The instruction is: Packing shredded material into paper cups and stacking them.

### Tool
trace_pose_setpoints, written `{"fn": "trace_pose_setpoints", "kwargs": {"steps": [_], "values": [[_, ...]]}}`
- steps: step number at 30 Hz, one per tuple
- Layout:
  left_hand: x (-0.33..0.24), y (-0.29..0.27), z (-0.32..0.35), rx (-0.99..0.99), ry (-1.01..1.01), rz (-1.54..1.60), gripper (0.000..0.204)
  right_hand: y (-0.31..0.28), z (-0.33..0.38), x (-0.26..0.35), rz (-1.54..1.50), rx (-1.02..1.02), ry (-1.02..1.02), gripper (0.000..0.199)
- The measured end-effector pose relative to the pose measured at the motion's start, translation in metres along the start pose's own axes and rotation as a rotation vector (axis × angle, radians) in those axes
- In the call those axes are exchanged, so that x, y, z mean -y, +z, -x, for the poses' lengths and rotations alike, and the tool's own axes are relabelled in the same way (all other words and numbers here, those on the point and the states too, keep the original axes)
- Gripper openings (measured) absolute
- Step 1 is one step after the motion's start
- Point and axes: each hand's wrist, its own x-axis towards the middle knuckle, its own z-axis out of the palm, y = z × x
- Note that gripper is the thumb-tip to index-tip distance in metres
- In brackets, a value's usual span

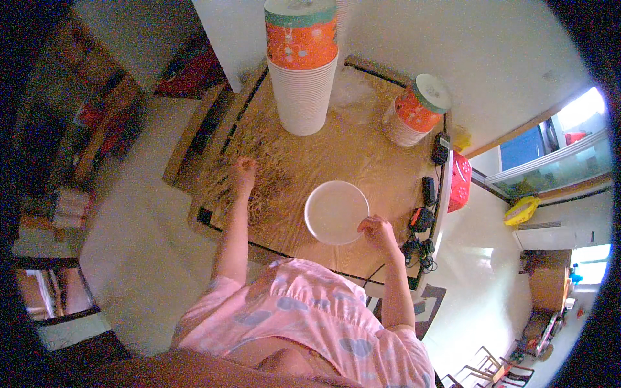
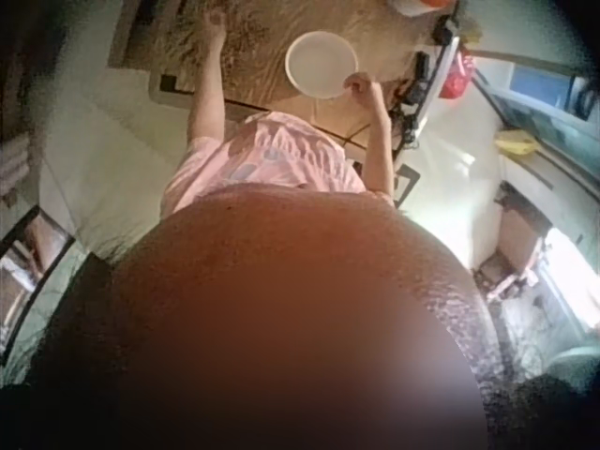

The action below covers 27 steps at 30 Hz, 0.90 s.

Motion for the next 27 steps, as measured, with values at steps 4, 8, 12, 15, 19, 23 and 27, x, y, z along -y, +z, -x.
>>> {"fn": "trace_pose_setpoints", "kwargs": {"steps": [4, 8, 12, 15, 19, 23, 27], "values": [[-0.031, -0.025, -0.022, -0.025, 0.013, 0.401, 0.013, 0.003, 0.009, 0.01, -0.065, 0.139, 0.144, 0.016], [-0.071, -0.067, -0.031, -0.121, 0.093, 0.49, 0.012, 0.009, 0.014, 0.022, -0.158, 0.156, 0.139, 0.015], [-0.153, -0.114, -0.004, -0.034, 0.16, 0.571, 0.011, -0.002, 0.009, 0.064, -0.22, 0.043, 0.232, 0.014], [-0.187, -0.117, 0.047, 0.274, 0.24, 0.642, 0.008, 0.01, 0.001, 0.096, -0.818, -0.055, 0.295, 0.023], [-0.182, -0.082, 0.124, 0.607, 0.405, 0.397, 0.007, 0.042, -0.004, 0.106, -1.498, -0.119, 0.509, 0.024], [-0.149, -0.068, 0.161, 0.574, 0.378, 0.471, 0.009, 0.049, 0.004, 0.093, -1.537, -0.153, 0.551, 0.02], [-0.122, -0.065, 0.177, 0.547, 0.241, 0.434, 0.008, 0.035, 0.003, 0.081, -1.551, -0.303, 0.578, 0.021]]}}
